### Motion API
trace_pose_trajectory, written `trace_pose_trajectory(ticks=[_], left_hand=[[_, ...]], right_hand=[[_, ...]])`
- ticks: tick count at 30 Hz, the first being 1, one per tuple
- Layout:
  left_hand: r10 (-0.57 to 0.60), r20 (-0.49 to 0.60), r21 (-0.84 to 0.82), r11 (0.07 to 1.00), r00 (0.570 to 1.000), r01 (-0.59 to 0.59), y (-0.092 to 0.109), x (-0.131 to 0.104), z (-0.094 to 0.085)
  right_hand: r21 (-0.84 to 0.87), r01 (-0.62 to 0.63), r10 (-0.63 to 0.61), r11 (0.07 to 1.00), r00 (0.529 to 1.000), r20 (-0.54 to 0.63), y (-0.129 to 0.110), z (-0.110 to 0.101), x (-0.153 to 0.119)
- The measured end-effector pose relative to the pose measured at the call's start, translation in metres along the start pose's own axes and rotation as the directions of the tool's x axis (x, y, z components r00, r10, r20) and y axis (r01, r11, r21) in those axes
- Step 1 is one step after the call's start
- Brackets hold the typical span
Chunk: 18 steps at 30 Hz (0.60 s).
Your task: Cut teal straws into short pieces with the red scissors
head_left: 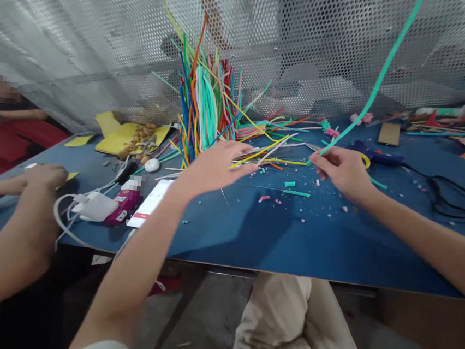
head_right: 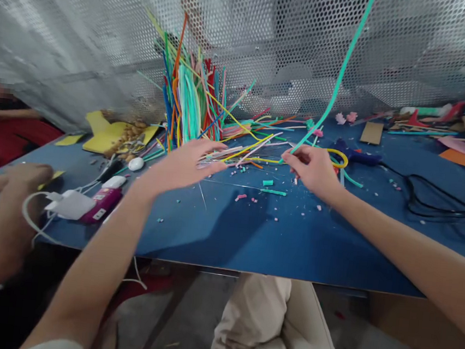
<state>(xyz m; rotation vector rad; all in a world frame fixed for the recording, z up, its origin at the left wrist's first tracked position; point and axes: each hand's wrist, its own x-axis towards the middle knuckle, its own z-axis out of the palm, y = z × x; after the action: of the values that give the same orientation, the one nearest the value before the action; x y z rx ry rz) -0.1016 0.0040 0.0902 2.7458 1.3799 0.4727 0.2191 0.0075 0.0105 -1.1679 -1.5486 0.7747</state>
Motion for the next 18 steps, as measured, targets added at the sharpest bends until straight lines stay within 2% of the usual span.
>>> trace_pose_trajectory(ticks=[2,4,6,8,10,13,15,18], left_hand=[[-0.183,-0.011,0.107,0.977,0.983,0.183,-0.034,-0.029,-0.028],[-0.384,-0.045,0.187,0.904,0.922,0.385,-0.071,-0.064,-0.044],[-0.514,-0.049,0.274,0.818,0.856,0.506,-0.102,-0.099,-0.049],[-0.628,-0.026,0.326,0.730,0.778,0.601,-0.121,-0.127,-0.047],[-0.719,0.067,0.378,0.659,0.691,0.650,-0.130,-0.146,-0.043],[-0.746,0.222,0.379,0.659,0.628,0.649,-0.132,-0.157,-0.036],[-0.729,0.282,0.372,0.682,0.624,0.629,-0.133,-0.158,-0.032],[-0.703,0.301,0.400,0.707,0.645,0.583,-0.138,-0.157,-0.029]], right_hand=[[-0.011,-0.013,0.012,1.000,0.999,-0.046,0.003,-0.014,-0.007],[-0.039,-0.034,0.030,0.999,0.996,-0.086,0.005,-0.025,-0.016],[-0.063,-0.057,0.049,0.996,0.992,-0.113,0.006,-0.033,-0.024],[-0.066,-0.074,0.065,0.995,0.989,-0.135,0.007,-0.037,-0.030],[-0.061,-0.078,0.069,0.995,0.986,-0.150,0.008,-0.038,-0.033],[-0.085,-0.083,0.069,0.993,0.987,-0.148,0.009,-0.036,-0.035],[-0.100,-0.084,0.069,0.991,0.987,-0.145,0.008,-0.035,-0.036],[-0.129,-0.072,0.054,0.989,0.990,-0.133,0.007,-0.033,-0.039]])
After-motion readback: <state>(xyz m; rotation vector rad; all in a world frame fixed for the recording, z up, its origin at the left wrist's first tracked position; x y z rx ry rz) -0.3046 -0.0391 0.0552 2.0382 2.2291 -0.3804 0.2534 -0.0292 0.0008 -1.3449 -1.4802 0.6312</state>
